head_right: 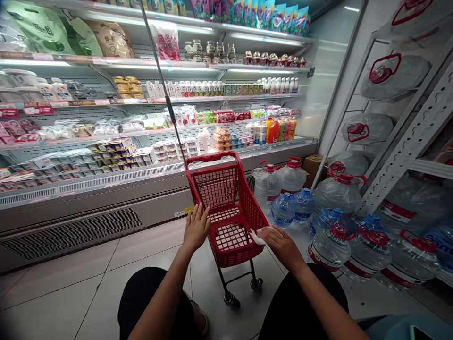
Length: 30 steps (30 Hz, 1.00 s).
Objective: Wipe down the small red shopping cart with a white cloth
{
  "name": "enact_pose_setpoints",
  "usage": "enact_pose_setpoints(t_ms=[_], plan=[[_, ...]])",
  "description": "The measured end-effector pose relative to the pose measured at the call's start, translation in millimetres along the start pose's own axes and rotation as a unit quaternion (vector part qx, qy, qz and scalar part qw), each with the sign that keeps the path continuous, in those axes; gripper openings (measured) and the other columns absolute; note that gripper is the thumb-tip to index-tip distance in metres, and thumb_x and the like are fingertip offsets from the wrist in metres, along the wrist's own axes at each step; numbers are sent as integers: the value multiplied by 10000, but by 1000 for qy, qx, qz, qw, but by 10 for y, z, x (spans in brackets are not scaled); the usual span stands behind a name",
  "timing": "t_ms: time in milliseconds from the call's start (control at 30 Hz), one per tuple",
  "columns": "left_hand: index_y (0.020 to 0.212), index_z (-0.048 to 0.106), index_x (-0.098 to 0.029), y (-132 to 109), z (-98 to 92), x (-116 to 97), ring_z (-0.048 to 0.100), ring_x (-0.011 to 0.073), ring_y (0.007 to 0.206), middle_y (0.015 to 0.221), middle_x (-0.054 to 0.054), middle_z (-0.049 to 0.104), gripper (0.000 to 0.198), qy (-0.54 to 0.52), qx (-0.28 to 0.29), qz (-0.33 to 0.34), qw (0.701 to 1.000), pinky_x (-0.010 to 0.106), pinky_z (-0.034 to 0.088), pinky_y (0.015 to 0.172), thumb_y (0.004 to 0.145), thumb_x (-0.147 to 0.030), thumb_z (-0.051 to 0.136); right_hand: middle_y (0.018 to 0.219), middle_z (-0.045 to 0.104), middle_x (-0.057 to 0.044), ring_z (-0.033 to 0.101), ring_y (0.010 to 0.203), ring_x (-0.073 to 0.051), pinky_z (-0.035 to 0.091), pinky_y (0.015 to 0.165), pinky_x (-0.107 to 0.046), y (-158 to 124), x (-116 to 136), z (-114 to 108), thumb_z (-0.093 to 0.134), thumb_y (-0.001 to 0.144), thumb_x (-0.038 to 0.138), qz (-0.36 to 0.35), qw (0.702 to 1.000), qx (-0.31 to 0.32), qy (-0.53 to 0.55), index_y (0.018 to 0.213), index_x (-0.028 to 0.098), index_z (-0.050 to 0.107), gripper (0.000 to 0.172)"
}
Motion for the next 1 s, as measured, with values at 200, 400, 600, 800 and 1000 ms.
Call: enact_pose_setpoints(t_ms=[200, 400, 600, 800, 1000], plan=[[1460, 581, -205, -70, -9, -207, 306, 256, 1560, 1628, 86, 441, 490, -8, -32, -8, 999, 533, 276, 1279, 1084, -333, 295, 1231, 741, -57, 679, 1154, -194, 487, 1122, -447, 123, 430, 76, 423, 1000, 57, 46, 998, -22, -20, 1429, 225, 571, 484], [1463, 570, -181, -395, 15, -551, 433, 238, 1495, 1540, 99, 554, 489, -24, -11, 57, 998, 517, 268, 1287, 1095, -394, 328, 1185, 760, -65, 715, 1039, -181, 561, 1005, -373, 385, 1108, 185, 447, 987, 28, 0, 999, -29, 19, 1463, 216, 553, 522], [1586, 394, -224, -472, -304, -190, 303, 174, 1558, 1639, 36, 428, 523, -52, 1, 154, 987, 443, 219, 1310, 1100, -415, 365, 1153, 773, -44, 716, 1098, -175, 549, 1091, -405, 193, 909, -45, 476, 1026, 78, -72, 996, -3, 45, 1389, 202, 606, 405], [1585, 409, -252, -293, -360, 147, 304, 194, 1559, 1639, 33, 424, 507, -7, 7, 139, 990, 464, 210, 1310, 1095, -368, 354, 1189, 770, -54, 705, 1140, -167, 558, 1080, -375, 395, 1163, -18, 475, 1032, 82, -97, 993, -16, 65, 1401, 187, 598, 403], [1519, 500, -211, -391, -220, -117, 410, 193, 1506, 1569, 44, 528, 497, -68, -23, 67, 995, 430, 325, 1263, 1110, -394, 286, 1255, 748, -75, 672, 1208, -173, 545, 1080, -366, 741, 1499, 220, 478, 1018, 78, -108, 990, -38, 85, 1454, 177, 556, 454]])
Point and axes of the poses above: each hand's wrist, its own y-axis towards the middle knuckle, its own z-axis out of the palm, x = y × z, the point moved 6 cm from there along y, towards the middle knuckle
